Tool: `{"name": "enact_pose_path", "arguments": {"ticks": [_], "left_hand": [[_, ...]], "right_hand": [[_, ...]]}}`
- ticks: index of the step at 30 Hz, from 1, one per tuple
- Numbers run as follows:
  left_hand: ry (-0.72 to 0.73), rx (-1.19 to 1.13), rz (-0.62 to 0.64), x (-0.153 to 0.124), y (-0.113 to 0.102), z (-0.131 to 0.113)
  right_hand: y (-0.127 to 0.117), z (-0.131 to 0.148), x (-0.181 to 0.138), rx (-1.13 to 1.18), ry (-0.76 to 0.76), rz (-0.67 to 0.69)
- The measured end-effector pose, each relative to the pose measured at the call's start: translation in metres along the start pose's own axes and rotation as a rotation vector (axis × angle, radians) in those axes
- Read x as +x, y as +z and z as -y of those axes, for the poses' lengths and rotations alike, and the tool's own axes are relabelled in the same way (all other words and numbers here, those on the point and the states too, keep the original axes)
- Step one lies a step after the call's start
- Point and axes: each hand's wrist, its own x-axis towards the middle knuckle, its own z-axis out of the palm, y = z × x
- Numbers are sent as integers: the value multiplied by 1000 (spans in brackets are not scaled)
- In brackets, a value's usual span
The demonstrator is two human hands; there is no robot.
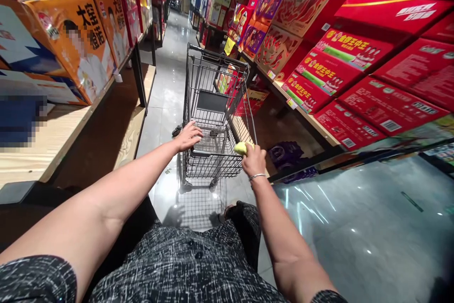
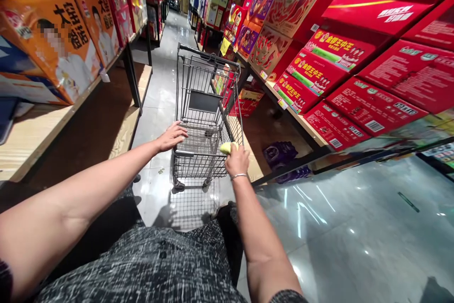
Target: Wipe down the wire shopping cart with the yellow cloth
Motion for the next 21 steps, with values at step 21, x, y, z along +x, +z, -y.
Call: {"name": "enact_pose_path", "arguments": {"ticks": [21], "left_hand": [[108, 93, 38, -32, -34, 27]], "right_hand": [[171, 130, -97, 83, -863, 470]]}}
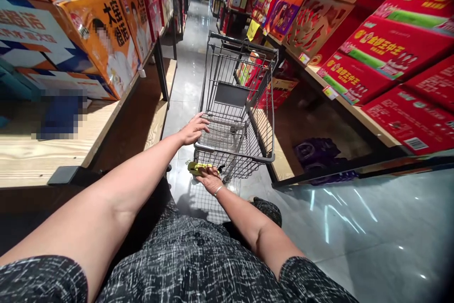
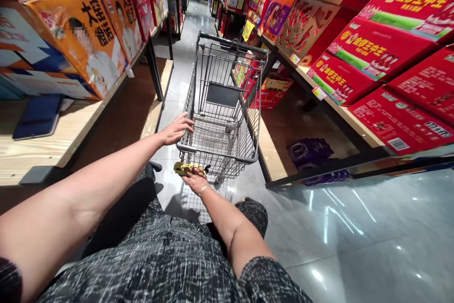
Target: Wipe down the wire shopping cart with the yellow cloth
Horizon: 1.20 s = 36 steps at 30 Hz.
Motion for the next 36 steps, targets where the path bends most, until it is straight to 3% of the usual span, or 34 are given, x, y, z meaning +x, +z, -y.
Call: {"name": "enact_pose_path", "arguments": {"ticks": [4, 7, 11, 13, 15, 18, 22, 25, 28, 36], "left_hand": [[-37, 54, 50, -3, -14, 6], [-134, 95, 93, -3, -24, 3], [-319, 184, 87, -6, -31, -23], [-329, 244, 63, -9, -29, -44], [-268, 272, 79, -14, -22, -62], [-207, 285, 95, -22, -11, -79], [-193, 350, 69, -27, -4, -77], [-169, 399, 72, -26, -5, -72], [-180, 437, 70, -27, -8, -67], [-258, 487, 66, -34, -29, -33]], "right_hand": [[-22, 1, -5, -15, -93, -2], [-55, -3, -22, -54, -65, -137], [-99, -12, -43, -47, 77, -368], [-104, -17, -47, -26, 142, -407], [-91, -20, -46, -19, 144, -374], [-45, -19, -42, -55, 93, -229], [14, -10, -41, -117, 77, -71], [24, -6, -43, -123, 67, -61], [4, -11, -47, -127, 56, -82], [-106, -25, -96, -105, 196, -348]]}}
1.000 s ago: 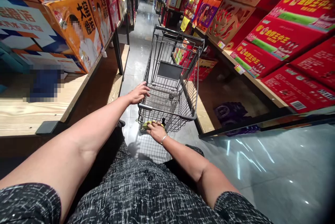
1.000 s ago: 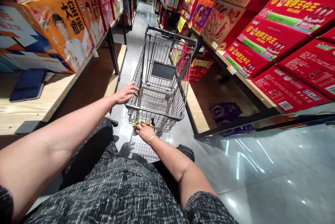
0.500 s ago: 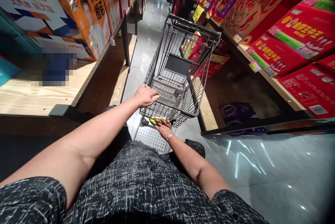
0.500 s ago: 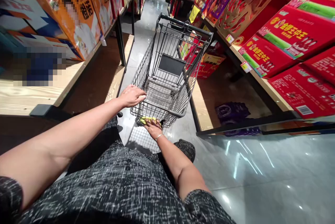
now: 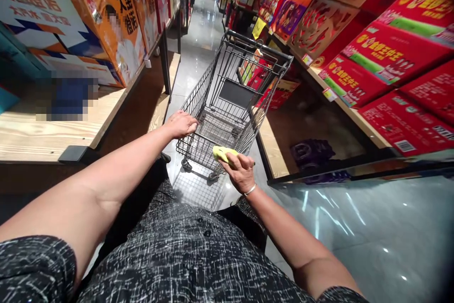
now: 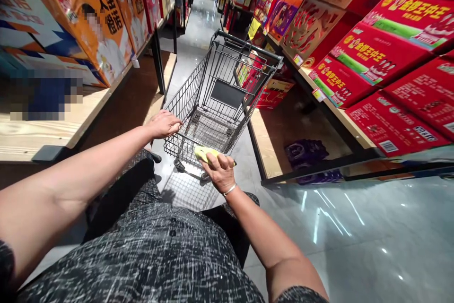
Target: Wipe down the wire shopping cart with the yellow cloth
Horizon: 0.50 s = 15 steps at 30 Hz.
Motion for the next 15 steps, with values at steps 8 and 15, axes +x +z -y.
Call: {"name": "enact_pose_path", "arguments": {"ticks": [8, 15], "left_hand": [[10, -258, -6, -14, -1, -46], [-49, -313, 28, -18, 4, -45]], "right_hand": [[65, 27, -2, 21, -45, 86], [97, 55, -4, 1, -140, 126]]}}
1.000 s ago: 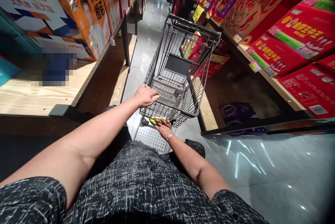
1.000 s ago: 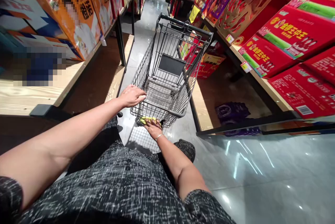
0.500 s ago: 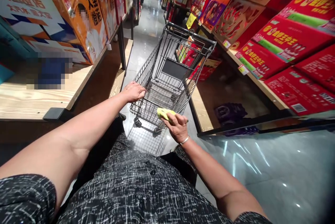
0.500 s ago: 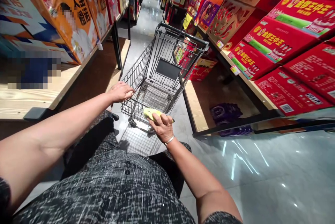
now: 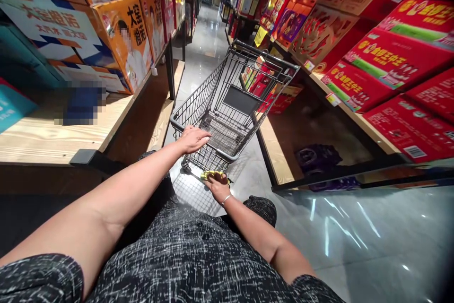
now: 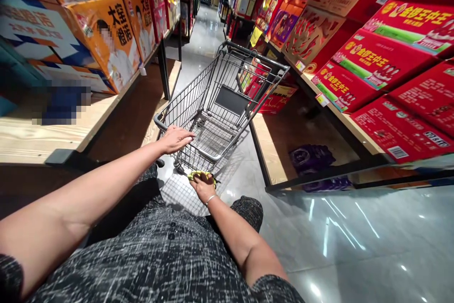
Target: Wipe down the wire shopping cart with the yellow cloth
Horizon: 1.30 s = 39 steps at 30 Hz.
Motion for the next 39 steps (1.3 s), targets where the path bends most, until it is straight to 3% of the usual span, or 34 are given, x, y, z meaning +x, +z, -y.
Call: {"name": "enact_pose_path", "arguments": {"ticks": [4, 7, 11, 15, 19, 22, 25, 28, 31, 33, 36, 39], "left_hand": [[23, 8, -25, 0, -2, 8], [25, 21, -68, -4, -2, 12], [81, 69, -44, -7, -7, 18], [66, 88, -21, -7, -13, 24], [24, 48, -31, -5, -14, 31], [6, 26, -29, -5, -14, 37], [2, 27, -17, -5, -16, 42], [-40, 37, -8, -4, -20, 47], [-68, 51, -4, -2, -24, 54], [-75, 67, -7, -2, -26, 59], [-146, 113, -72, -5, -26, 60], [-171, 90, -124, -12, -22, 47]], "right_hand": [[-61, 7, 11, 32, -43, -185], [-106, 5, 22, 17, 55, -327], [-143, -15, 27, 66, 54, -242], [-162, -69, 35, 192, -14, -87], [-178, -149, 65, 95, 154, -42], [-182, -201, 94, 18, 334, -109], [-166, -227, 112, 106, 486, -269], [-130, -210, 111, 274, 509, -471], [-88, -153, 97, 487, 400, -738], [-67, -104, 85, 576, 289, -834], [-54, -44, 72, 626, 140, -821], [-46, -18, 67, 540, 27, -769]]}}
